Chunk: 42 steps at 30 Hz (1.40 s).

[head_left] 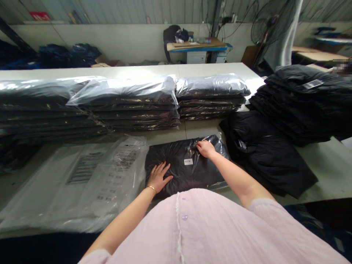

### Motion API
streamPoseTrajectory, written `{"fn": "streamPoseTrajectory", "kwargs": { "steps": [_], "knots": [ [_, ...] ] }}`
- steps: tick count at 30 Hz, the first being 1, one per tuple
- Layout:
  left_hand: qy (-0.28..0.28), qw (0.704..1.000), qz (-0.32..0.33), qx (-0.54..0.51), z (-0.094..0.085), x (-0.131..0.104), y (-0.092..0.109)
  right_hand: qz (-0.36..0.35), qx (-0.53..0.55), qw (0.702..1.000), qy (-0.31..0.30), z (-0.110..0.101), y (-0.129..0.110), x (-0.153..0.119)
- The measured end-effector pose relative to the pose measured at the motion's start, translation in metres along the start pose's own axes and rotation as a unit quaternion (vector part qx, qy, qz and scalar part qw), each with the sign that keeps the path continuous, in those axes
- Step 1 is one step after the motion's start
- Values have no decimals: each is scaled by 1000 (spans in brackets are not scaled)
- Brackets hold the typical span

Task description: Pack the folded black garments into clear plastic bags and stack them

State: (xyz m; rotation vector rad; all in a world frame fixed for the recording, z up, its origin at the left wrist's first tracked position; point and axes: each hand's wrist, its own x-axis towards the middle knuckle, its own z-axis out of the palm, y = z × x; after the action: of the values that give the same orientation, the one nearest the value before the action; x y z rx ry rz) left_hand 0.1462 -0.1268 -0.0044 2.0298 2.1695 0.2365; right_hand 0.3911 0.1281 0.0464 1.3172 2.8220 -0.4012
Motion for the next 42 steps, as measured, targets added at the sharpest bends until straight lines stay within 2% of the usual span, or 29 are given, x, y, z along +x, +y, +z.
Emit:
{"fn": "streamPoseTrajectory", "kwargs": {
  "steps": [2, 5, 9, 12, 16, 22, 31, 42],
  "knots": [
    [6, 1000, 1, -3, -6, 1, -3, -25, -20, 999, 22, 5, 8, -24],
    [49, 999, -2, 15, -8, -3, -3, 4, -45, 998, 50, 21, 28, -63],
    [79, 995, -31, 44, 7, -12, 0, 97, -36, 994, 21, 47, 56, -110],
    [73, 995, -37, 48, 19, -13, 2, 142, -25, 989, 16, 63, 63, -131],
    [59, 997, -35, 45, 22, -6, 2, 163, -11, 986, 16, 72, 60, -132],
    [27, 998, -51, 39, 17, 4, 0, 161, 9, 987, 1, 70, 63, -118],
    [56, 997, -44, 43, 26, -16, 4, 143, 15, 989, 22, 79, 66, -132],
    [54, 996, -57, 41, 27, -13, 5, 152, 8, 988, 12, 79, 67, -129]
  ]
}}
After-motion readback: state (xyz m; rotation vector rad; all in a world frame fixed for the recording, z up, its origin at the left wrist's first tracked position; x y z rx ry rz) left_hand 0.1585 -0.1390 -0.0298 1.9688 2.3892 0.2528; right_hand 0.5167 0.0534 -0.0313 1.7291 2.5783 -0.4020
